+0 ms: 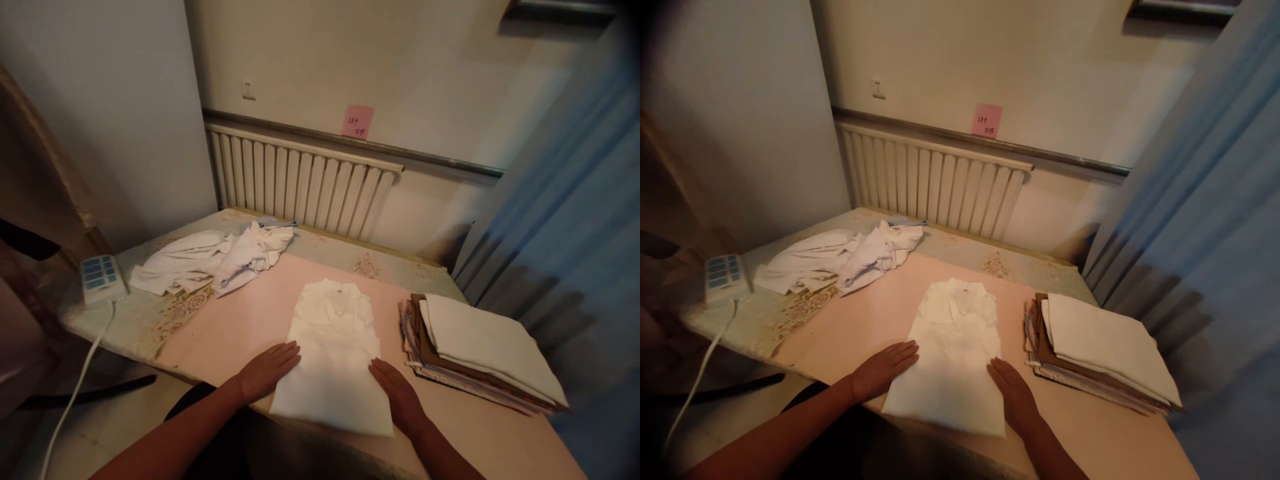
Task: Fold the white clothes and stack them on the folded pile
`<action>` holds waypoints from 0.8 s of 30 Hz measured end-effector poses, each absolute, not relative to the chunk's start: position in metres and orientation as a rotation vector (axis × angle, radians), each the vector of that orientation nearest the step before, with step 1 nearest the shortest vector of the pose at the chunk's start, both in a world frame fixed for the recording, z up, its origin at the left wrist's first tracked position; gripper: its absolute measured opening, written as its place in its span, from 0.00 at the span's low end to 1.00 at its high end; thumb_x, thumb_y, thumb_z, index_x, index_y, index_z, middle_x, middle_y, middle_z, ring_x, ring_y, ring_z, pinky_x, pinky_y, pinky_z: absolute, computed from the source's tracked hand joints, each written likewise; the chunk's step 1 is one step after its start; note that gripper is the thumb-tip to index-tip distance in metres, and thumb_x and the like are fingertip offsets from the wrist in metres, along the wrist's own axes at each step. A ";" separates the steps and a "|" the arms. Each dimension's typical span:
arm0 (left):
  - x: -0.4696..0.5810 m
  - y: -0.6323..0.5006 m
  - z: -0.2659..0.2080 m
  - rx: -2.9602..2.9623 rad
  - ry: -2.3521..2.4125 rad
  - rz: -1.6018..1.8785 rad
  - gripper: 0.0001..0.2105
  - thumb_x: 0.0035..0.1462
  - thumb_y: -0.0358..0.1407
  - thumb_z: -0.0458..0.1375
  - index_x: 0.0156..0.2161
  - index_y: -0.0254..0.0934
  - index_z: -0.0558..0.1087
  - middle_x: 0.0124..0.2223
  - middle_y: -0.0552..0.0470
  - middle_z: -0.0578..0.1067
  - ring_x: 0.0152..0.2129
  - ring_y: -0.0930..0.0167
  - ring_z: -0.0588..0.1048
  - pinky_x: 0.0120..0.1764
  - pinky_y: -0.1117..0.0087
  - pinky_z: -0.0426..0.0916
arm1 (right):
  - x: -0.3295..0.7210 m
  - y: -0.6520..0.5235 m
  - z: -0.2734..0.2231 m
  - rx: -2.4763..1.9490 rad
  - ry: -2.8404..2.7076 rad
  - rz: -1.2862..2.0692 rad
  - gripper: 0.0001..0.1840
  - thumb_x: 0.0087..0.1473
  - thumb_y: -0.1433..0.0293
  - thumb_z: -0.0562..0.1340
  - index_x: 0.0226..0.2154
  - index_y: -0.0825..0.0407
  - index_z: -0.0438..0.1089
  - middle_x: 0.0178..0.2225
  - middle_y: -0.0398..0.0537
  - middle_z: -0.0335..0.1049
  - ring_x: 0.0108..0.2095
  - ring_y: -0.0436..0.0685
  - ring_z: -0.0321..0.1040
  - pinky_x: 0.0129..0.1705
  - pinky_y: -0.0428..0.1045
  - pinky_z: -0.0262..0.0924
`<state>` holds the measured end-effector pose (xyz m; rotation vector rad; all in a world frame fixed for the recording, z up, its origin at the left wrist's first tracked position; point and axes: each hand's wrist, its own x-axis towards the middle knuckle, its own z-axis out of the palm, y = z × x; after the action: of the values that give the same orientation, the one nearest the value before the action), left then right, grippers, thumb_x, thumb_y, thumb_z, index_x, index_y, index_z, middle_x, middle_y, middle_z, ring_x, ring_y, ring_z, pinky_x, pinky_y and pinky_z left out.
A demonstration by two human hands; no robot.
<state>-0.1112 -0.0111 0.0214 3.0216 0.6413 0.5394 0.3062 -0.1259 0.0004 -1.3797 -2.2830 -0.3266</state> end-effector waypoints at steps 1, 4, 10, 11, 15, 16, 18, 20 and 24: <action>-0.110 -0.007 0.021 3.021 0.653 0.554 0.32 0.57 0.23 0.47 0.66 0.43 0.50 0.64 0.45 0.61 0.62 0.62 0.56 0.60 0.55 0.57 | 0.306 -0.126 0.000 -1.377 -2.282 -0.345 0.28 0.58 0.76 0.51 0.61 0.46 0.58 0.59 0.50 0.62 0.58 0.59 0.59 0.57 0.57 0.61; -0.105 0.004 0.019 3.016 0.678 0.577 0.30 0.59 0.25 0.48 0.65 0.43 0.52 0.64 0.44 0.61 0.62 0.62 0.56 0.60 0.55 0.57 | 0.307 -0.125 0.000 -1.358 -2.286 -0.396 0.28 0.59 0.75 0.51 0.61 0.46 0.57 0.59 0.50 0.62 0.59 0.58 0.59 0.57 0.57 0.61; -0.098 0.024 0.017 3.028 0.636 0.616 0.31 0.59 0.27 0.50 0.66 0.43 0.50 0.65 0.44 0.59 0.63 0.62 0.55 0.60 0.53 0.57 | 0.306 -0.116 0.006 -1.299 -2.304 -0.438 0.29 0.58 0.75 0.53 0.61 0.47 0.56 0.59 0.51 0.62 0.60 0.58 0.56 0.59 0.58 0.59; -0.097 0.027 0.017 3.032 0.628 0.616 0.31 0.59 0.27 0.50 0.66 0.43 0.49 0.65 0.44 0.59 0.63 0.62 0.54 0.60 0.53 0.57 | 0.305 -0.113 0.008 -1.300 -2.306 -0.434 0.29 0.58 0.75 0.54 0.61 0.47 0.56 0.59 0.51 0.62 0.60 0.58 0.56 0.59 0.58 0.58; -0.095 0.037 0.019 3.047 0.586 0.601 0.32 0.59 0.28 0.50 0.66 0.44 0.47 0.65 0.45 0.58 0.63 0.62 0.54 0.61 0.53 0.56 | 0.305 -0.102 0.015 -1.263 -2.332 -0.418 0.29 0.58 0.72 0.56 0.62 0.48 0.55 0.59 0.51 0.61 0.61 0.58 0.55 0.61 0.59 0.56; -0.094 0.038 0.020 3.051 0.583 0.600 0.32 0.60 0.28 0.50 0.67 0.45 0.46 0.65 0.45 0.58 0.63 0.62 0.54 0.61 0.53 0.56 | 0.305 -0.100 0.016 -1.244 -2.340 -0.411 0.29 0.58 0.71 0.56 0.62 0.48 0.55 0.59 0.51 0.62 0.61 0.58 0.55 0.61 0.59 0.55; -0.093 0.042 0.021 3.046 0.579 0.600 0.31 0.60 0.29 0.50 0.67 0.46 0.47 0.65 0.45 0.59 0.62 0.62 0.56 0.61 0.54 0.56 | 0.305 -0.094 0.019 -1.210 -2.357 -0.385 0.30 0.58 0.71 0.56 0.62 0.48 0.53 0.59 0.52 0.61 0.62 0.58 0.54 0.62 0.59 0.54; -0.092 0.045 0.024 3.024 0.575 0.605 0.30 0.61 0.31 0.50 0.66 0.47 0.47 0.65 0.46 0.60 0.62 0.62 0.58 0.61 0.54 0.57 | 0.306 -0.089 0.021 -1.191 -2.378 -0.346 0.30 0.59 0.69 0.56 0.63 0.48 0.53 0.60 0.52 0.60 0.62 0.58 0.52 0.62 0.59 0.53; -0.091 0.050 0.029 2.987 0.533 0.603 0.31 0.62 0.32 0.50 0.67 0.49 0.44 0.64 0.47 0.60 0.61 0.62 0.59 0.60 0.55 0.58 | 0.308 -0.078 0.025 -1.189 -2.437 -0.284 0.31 0.60 0.66 0.57 0.64 0.48 0.51 0.61 0.52 0.58 0.63 0.59 0.51 0.63 0.59 0.50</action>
<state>-0.0910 0.0503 0.0287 2.9866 0.5330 0.6027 0.3082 -0.0779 0.0248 -1.1890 -2.4374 -0.2844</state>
